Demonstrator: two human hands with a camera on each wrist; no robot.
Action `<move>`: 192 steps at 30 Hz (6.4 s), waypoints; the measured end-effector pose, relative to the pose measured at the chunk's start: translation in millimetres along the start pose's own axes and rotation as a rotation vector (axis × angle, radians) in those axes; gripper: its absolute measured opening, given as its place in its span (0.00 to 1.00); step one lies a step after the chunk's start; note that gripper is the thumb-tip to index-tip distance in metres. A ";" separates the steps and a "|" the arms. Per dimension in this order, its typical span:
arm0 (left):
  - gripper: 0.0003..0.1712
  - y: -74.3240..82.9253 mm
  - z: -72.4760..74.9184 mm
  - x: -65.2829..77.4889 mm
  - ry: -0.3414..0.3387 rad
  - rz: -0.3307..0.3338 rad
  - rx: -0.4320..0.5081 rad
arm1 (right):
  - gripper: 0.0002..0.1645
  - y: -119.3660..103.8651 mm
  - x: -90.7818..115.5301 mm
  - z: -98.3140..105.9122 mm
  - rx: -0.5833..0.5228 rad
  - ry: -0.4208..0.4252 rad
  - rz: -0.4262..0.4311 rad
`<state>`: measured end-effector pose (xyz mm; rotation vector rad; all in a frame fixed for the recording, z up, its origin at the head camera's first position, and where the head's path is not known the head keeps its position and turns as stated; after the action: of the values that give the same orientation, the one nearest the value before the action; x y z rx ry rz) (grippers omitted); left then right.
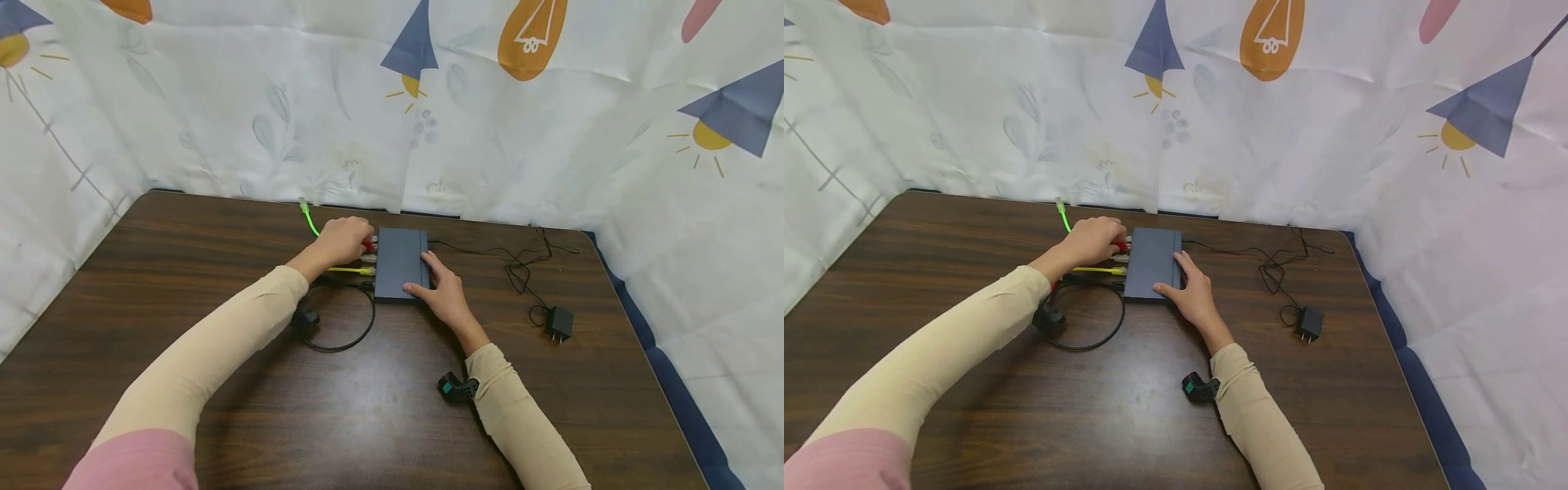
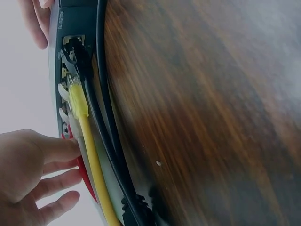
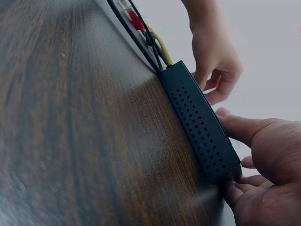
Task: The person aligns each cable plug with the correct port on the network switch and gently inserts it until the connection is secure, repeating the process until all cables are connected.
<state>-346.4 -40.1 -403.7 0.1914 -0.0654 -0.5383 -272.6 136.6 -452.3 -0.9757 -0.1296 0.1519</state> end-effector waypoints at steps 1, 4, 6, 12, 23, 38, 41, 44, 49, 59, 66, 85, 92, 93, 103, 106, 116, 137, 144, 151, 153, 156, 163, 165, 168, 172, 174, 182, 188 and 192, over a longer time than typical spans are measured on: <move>0.03 0.8 -0.2 -0.8 0.002 -0.003 0.000 | 0.49 0.2 -0.1 0.0 0.002 0.000 -0.001; 0.03 2.0 -0.2 -2.2 0.003 -0.006 0.005 | 0.49 0.0 -0.2 -0.1 0.004 -0.001 -0.002; 0.02 1.9 0.0 -2.4 0.003 -0.003 0.008 | 0.49 -0.3 -0.3 -0.3 0.005 0.001 -0.001; 0.02 0.9 1.1 -1.1 -0.004 0.010 0.021 | 0.49 -2.3 0.2 -0.3 0.007 0.001 0.014; 0.13 -10.2 0.4 0.0 -0.034 0.035 0.017 | 0.45 -3.7 -2.1 5.1 -0.027 0.046 0.000; 0.27 -5.4 0.3 -2.9 -0.056 0.002 0.032 | 0.43 -5.2 -14.9 3.2 0.056 0.113 -0.045; 0.28 -5.4 -1.0 -4.9 -0.055 -0.007 0.033 | 0.43 -6.0 -14.5 2.2 0.087 0.122 -0.051; 0.29 -7.1 -2.3 -7.1 -0.051 -0.023 0.032 | 0.43 -6.3 -14.2 0.2 0.114 0.114 -0.052; 0.30 -8.5 -1.7 -8.7 -0.047 -0.055 0.051 | 0.44 -6.4 -15.0 -2.1 0.135 0.098 -0.047; 0.28 -3.1 -1.5 -12.6 -0.049 -0.087 0.074 | 0.42 -7.5 -16.0 0.4 0.194 0.099 -0.018; 0.28 -3.7 0.4 -11.4 -0.060 -0.053 0.075 | 0.42 -6.7 -15.8 -0.6 0.162 0.101 -0.031; 0.08 -17.9 14.5 0.0 -0.056 0.017 0.111 | 0.41 -4.7 -15.1 0.5 0.151 0.102 -0.041; 0.13 -21.8 12.8 -2.8 -0.072 0.034 0.094 | 0.41 -5.9 -15.3 0.2 0.151 0.100 -0.030; 0.13 -22.3 11.7 -3.4 -0.082 0.035 0.090 | 0.41 -6.5 -15.2 -0.1 0.151 0.099 -0.029; 0.09 -20.2 -0.3 -17.7 -0.138 0.030 0.061 | 0.41 -2.9 -16.0 1.0 0.155 0.095 -0.043; 0.07 -19.4 -0.2 -20.7 -0.126 0.021 0.065 | 0.41 -3.7 -16.5 2.0 0.149 0.105 -0.039; 0.05 -19.7 -1.1 -24.9 -0.104 0.006 0.040 | 0.41 -5.0 -16.7 2.1 0.155 0.111 -0.039; 0.10 -14.3 1.2 -21.5 -0.114 -0.099 0.039 | 0.40 -5.1 -15.6 3.4 0.149 0.118 -0.043; 0.10 -9.7 2.8 -21.3 -0.124 -0.131 0.032 | 0.40 -4.3 -14.4 5.2 0.144 0.119 -0.040; 0.11 -10.1 4.4 -20.8 -0.136 -0.107 0.016 | 0.41 -5.4 -14.1 4.2 0.138 0.110 -0.036; 0.09 -10.4 5.5 -20.3 -0.141 -0.109 0.003 | 0.40 -6.0 -14.3 3.0 0.129 0.114 -0.037; 0.06 -7.9 6.2 -22.0 -0.143 -0.124 -0.002 | 0.40 -3.8 -14.1 3.1 0.126 0.123 -0.039; 0.05 -8.7 3.2 -20.0 -0.168 -0.132 -0.004 | 0.41 -3.9 -14.4 0.2 0.124 0.113 -0.032; 0.06 -8.8 4.7 -20.9 -0.154 -0.128 -0.006 | 0.40 -5.3 -14.7 1.8 0.127 0.122 -0.025; 0.07 -8.6 5.3 -23.3 -0.147 -0.123 0.004 | 0.40 -6.3 -14.9 4.3 0.127 0.127 -0.025; 0.09 -7.2 5.3 -24.5 -0.147 -0.129 0.009 | 0.41 -4.1 -14.8 5.6 0.125 0.124 -0.038; 0.09 -7.4 6.3 -23.3 -0.137 -0.134 0.011 | 0.40 -3.6 -14.9 5.2 0.127 0.122 -0.037; 0.07 -4.3 9.1 -21.5 -0.098 -0.190 0.024 | 0.40 -3.3 -15.3 7.4 0.127 0.123 -0.033; 0.08 -8.2 1.6 -22.9 -0.140 -0.140 0.010 | 0.40 -1.7 -15.7 4.3 0.133 0.111 -0.040; 0.05 -7.7 -1.5 -25.9 -0.147 -0.166 -0.021 | 0.40 -0.4 -17.0 5.1 0.134 0.122 -0.039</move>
<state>-372.3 -33.0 -407.1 0.1375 -0.1876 -0.7181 -290.2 137.4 -449.8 -0.8457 -0.0260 0.0635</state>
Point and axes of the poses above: each hand's wrist, its own x-axis away from the middle knuckle, its own z-axis out of the back of the hand, y = z × x, the point moved 8 cm from there along -x, towards the middle knuckle, and after that the axes turned 5 degrees about x, right-handed, at the moved point
